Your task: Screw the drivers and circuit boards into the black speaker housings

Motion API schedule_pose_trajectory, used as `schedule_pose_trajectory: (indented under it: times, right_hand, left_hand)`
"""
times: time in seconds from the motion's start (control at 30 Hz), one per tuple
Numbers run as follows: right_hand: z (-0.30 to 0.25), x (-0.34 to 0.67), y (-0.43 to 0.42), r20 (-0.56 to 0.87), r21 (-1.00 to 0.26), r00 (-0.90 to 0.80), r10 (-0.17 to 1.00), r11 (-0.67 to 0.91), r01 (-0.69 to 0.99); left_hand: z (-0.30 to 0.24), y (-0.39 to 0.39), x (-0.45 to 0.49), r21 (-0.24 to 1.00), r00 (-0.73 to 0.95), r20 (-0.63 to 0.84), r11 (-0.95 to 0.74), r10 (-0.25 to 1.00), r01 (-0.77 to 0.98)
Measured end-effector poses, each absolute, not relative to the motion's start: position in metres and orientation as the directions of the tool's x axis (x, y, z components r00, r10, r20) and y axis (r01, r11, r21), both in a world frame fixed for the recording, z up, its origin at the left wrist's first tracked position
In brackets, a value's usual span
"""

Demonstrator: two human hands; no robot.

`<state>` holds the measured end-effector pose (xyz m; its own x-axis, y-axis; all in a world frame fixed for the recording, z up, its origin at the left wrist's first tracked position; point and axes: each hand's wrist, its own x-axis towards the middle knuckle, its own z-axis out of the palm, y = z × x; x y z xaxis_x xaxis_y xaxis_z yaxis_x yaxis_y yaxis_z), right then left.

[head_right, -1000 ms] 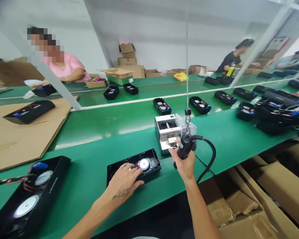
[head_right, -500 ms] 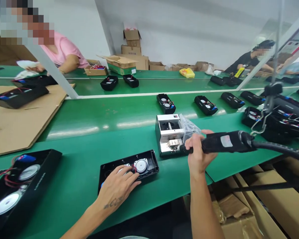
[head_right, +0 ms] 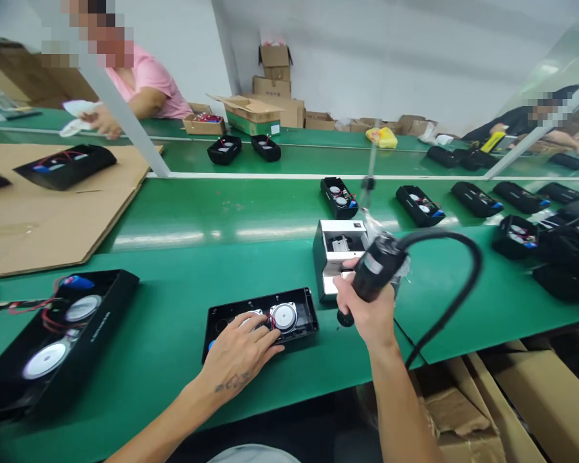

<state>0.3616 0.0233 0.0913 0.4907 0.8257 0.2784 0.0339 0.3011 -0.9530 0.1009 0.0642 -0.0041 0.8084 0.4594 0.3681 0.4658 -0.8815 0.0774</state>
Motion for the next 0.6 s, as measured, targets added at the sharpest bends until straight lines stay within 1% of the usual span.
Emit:
schedule_pose_trajectory:
  times: [0.13, 0.23, 0.33, 0.43, 0.6]
  right_hand:
    - [0.095, 0.326, 0.006, 0.387, -0.859, 0.435, 0.813, 0.489, -0.15]
    - [0.088, 0.303, 0.006, 0.452, -0.817, 0.382, 0.806, 0.546, -0.186]
    - [0.078, 0.288, 0.01, 0.463, -0.829, 0.345, 0.816, 0.537, -0.157]
    - [0.069, 0.28, 0.012, 0.442, -0.86, 0.324, 0.837, 0.497, -0.112]
    - [0.059, 0.276, 0.014, 0.389, -0.913, 0.359, 0.848, 0.408, 0.024]
  left_hand:
    - [-0.004, 0.062, 0.103, 0.093, 0.802, 0.371, -0.878, 0.469, 0.47]
    - [-0.005, 0.062, 0.103, 0.093, 0.796, 0.377, -0.874, 0.474, 0.476]
    - [-0.005, 0.061, 0.103, 0.093, 0.796, 0.378, -0.875, 0.473, 0.476]
    - [-0.003, 0.061, 0.102, 0.104, 0.8, 0.365, -0.875, 0.476, 0.473]
    - [-0.003, 0.061, 0.102, 0.127, 0.808, 0.33, -0.871, 0.488, 0.474]
